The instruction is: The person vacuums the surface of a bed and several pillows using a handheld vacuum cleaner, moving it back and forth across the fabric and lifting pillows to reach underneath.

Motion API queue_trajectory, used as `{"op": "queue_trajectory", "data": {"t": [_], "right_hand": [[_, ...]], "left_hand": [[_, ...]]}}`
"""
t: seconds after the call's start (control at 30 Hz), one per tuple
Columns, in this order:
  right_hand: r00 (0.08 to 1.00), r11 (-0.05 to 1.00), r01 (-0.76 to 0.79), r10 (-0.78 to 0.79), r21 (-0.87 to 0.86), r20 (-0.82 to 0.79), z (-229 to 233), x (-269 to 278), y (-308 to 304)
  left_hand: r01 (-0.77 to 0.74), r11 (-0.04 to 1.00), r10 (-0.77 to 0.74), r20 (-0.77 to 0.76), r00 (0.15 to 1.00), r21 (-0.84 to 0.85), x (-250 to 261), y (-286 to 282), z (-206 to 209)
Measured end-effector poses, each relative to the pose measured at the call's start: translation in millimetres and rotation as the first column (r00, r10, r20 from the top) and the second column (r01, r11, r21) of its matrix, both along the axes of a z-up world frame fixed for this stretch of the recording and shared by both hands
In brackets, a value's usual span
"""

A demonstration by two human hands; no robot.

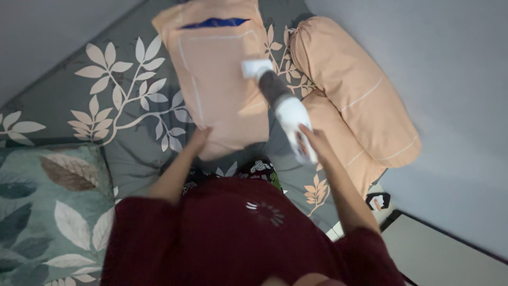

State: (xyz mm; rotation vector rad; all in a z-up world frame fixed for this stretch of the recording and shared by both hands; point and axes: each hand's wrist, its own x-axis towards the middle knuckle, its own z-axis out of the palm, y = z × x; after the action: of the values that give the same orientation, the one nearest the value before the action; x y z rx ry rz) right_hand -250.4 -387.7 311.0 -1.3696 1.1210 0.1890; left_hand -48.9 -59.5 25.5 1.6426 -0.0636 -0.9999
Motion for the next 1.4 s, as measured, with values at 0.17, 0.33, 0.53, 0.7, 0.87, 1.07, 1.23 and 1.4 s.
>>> {"op": "queue_trajectory", "data": {"t": [0.17,0.33,0.53,0.7,0.87,1.07,1.23,1.4], "right_hand": [[0.998,0.995,-0.040,0.037,0.090,0.041,-65,39,22],[0.946,0.975,-0.220,0.213,-0.003,-0.246,-6,-27,12],[0.920,0.950,-0.211,0.113,-0.230,-0.376,101,-36,-2],[0.956,0.880,-0.289,0.244,-0.377,-0.164,109,27,-24],[0.810,0.757,-0.577,0.579,-0.308,-0.092,32,175,-24],[0.739,0.679,-0.673,0.622,-0.292,-0.259,-44,238,-7],[0.767,0.725,-0.638,0.572,-0.259,-0.291,-24,183,-58],[0.819,0.795,-0.539,0.417,-0.278,-0.394,-2,138,-94]], "left_hand": [[0.184,0.944,-0.201,0.037,0.979,0.273,-64,27,-9],[0.403,0.681,-0.487,-0.034,0.873,0.612,-6,89,-29],[-0.318,0.847,-0.131,0.747,0.651,0.426,172,62,-38],[-0.164,0.853,-0.391,0.815,0.428,0.495,262,-20,-54],[-0.177,0.860,-0.354,0.810,0.467,0.478,259,-55,-83],[-0.034,0.637,-0.590,0.516,0.621,0.770,251,-39,-94],[-0.058,0.690,-0.552,0.576,0.603,0.721,222,-39,-84],[-0.023,0.606,-0.551,0.440,0.709,0.795,200,-54,-81]]}}
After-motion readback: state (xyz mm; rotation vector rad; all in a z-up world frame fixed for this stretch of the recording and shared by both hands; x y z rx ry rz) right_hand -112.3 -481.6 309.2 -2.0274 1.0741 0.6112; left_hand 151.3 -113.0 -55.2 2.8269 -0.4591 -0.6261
